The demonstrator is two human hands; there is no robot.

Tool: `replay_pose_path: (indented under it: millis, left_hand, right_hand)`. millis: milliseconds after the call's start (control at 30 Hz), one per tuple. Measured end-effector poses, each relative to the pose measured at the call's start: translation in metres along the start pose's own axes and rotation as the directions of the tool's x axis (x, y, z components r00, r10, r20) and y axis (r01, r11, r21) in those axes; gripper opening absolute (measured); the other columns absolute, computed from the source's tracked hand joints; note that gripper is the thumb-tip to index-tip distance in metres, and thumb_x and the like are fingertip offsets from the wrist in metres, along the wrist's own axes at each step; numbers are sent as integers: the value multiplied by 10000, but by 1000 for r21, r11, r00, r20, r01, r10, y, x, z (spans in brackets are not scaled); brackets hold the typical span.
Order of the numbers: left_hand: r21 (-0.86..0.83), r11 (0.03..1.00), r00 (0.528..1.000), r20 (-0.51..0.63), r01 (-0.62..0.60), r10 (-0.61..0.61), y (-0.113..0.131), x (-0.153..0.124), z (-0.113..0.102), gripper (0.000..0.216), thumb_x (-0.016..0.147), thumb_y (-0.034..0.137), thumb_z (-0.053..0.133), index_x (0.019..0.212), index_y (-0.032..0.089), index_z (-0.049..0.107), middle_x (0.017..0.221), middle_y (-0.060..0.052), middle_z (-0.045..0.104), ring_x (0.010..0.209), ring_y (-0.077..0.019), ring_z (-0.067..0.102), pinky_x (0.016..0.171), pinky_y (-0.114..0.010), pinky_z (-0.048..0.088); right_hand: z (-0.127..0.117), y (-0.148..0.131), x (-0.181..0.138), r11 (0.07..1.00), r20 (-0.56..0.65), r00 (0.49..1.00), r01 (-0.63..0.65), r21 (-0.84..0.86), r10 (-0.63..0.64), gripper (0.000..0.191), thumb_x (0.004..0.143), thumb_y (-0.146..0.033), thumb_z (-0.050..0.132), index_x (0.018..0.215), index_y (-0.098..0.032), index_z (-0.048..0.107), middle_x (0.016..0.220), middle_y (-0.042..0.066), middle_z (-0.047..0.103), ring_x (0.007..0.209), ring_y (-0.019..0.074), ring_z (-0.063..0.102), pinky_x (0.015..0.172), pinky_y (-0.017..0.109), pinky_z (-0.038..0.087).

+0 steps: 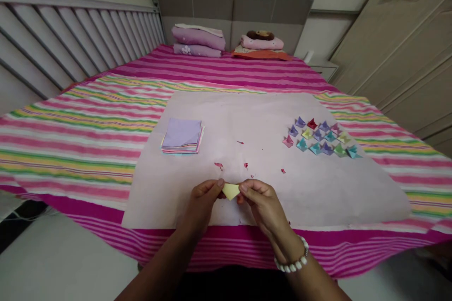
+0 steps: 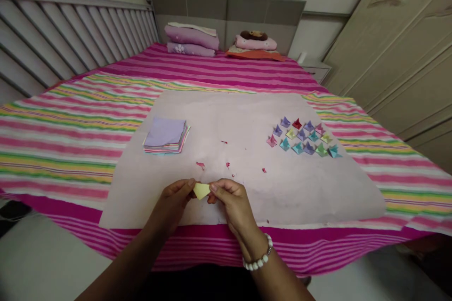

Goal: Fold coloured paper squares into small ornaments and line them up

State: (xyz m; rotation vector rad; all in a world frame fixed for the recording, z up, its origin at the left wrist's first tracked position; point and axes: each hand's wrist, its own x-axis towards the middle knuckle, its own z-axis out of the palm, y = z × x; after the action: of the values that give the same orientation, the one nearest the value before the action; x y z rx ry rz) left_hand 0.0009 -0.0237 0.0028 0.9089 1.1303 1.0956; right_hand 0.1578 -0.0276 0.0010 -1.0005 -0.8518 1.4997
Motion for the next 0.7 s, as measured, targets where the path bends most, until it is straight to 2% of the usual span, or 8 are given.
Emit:
replay_pose_path:
  millis: [133, 233, 400, 500, 600, 700]
  left_hand:
    - [19, 1000, 995, 96, 0, -2, 6, -4, 4, 232, 673, 366, 763, 782, 166, 717, 720, -7, 666, 746, -162, 577, 739, -281, 441]
    - [38, 999, 993, 113, -20, 16, 7, -5, 4, 191, 690, 335, 745, 760, 165, 694, 737, -6, 664, 753, -156, 573, 737, -278, 440]
    - [165, 973, 982, 128, -161, 141, 6, -5, -2, 145, 766, 304, 665, 772, 160, 654, 692, 10, 592, 688, -135, 517, 660, -256, 414]
    - [208, 952, 969, 151, -223, 194, 7, -4, -2, 140, 769, 293, 665, 740, 160, 634, 666, 17, 567, 658, -127, 504, 636, -249, 408]
    - [148, 972, 979, 121, -184, 167, 8, -3, 1, 156, 737, 308, 701, 744, 161, 650, 685, 3, 617, 681, -141, 557, 650, -258, 439]
    - [67, 990, 987, 105, -126, 119, 6, -1, 2, 225, 713, 312, 731, 882, 167, 704, 779, -27, 696, 771, -171, 619, 719, -286, 483]
  right_hand:
    - [-1, 5, 1, 997, -57, 996, 71, -35, -73, 163, 728, -332, 764, 687, -180, 724, 558, -7, 644, 566, 125, 552, 627, 266, 430]
    - [-2, 5, 0, 990, -56, 991, 116, -82, -121, 168, 750, -352, 751, 722, -189, 720, 583, -8, 648, 586, 132, 561, 636, 273, 441]
    - [1, -2, -3, 965, 13, 988, 155, -214, -156, 170, 704, -350, 782, 726, -198, 710, 648, 2, 648, 598, 137, 537, 582, 267, 424]
    - [3, -8, -5, 922, 37, 971, 236, -306, -236, 151, 720, -327, 765, 674, -203, 694, 640, 2, 624, 601, 141, 519, 577, 271, 412]
    - [6, -12, -7, 834, 32, 925, 356, -420, -379, 137, 765, -285, 724, 658, -208, 687, 660, 18, 621, 644, 163, 540, 624, 300, 429]
    - [9, -12, -9, 788, 12, 893, 403, -465, -450, 124, 778, -265, 715, 672, -210, 686, 670, 24, 621, 647, 168, 548, 620, 306, 431]
